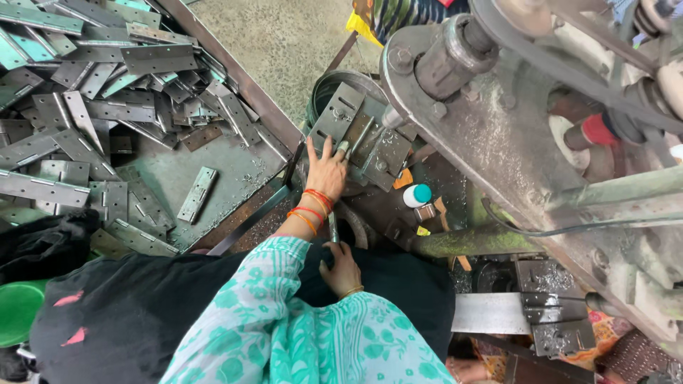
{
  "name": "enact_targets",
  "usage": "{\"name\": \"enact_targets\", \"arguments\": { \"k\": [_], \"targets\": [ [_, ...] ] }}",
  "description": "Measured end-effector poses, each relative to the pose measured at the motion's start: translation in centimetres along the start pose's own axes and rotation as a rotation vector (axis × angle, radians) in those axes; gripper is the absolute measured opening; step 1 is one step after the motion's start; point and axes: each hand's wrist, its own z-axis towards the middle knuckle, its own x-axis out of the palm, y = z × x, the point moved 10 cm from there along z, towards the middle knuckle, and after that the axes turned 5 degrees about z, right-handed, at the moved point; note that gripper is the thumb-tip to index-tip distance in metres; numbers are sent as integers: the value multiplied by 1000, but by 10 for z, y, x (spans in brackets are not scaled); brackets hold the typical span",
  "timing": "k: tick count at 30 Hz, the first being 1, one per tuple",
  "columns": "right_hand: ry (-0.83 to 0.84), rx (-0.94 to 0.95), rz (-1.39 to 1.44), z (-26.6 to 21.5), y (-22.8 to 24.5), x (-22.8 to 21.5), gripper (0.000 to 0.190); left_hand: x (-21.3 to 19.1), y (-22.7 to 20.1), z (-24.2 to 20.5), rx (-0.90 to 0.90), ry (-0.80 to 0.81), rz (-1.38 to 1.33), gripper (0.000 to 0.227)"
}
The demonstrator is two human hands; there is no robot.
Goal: The person repeatedly picks up metal plates from a bin, places them into a punching machine, and operates the lever to process them. The processed plates are then discarded into a pile.
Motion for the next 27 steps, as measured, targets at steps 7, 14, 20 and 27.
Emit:
{"name": "enact_targets", "arguments": {
  "k": [7,14,20,27],
  "targets": [
    [83,-88,-43,41,30,-61,36,29,-8,15,26,228,-6,35],
    [-20,-66,-39,9,21,-25,45,38,-9,39,46,209,-37,37],
    [11,56,18,-8,5,0,47,46,-9,31,46,281,4,34],
    [83,-87,-35,40,27,-55,39,48,-10,46,31,237,2,43]
  ]
}}
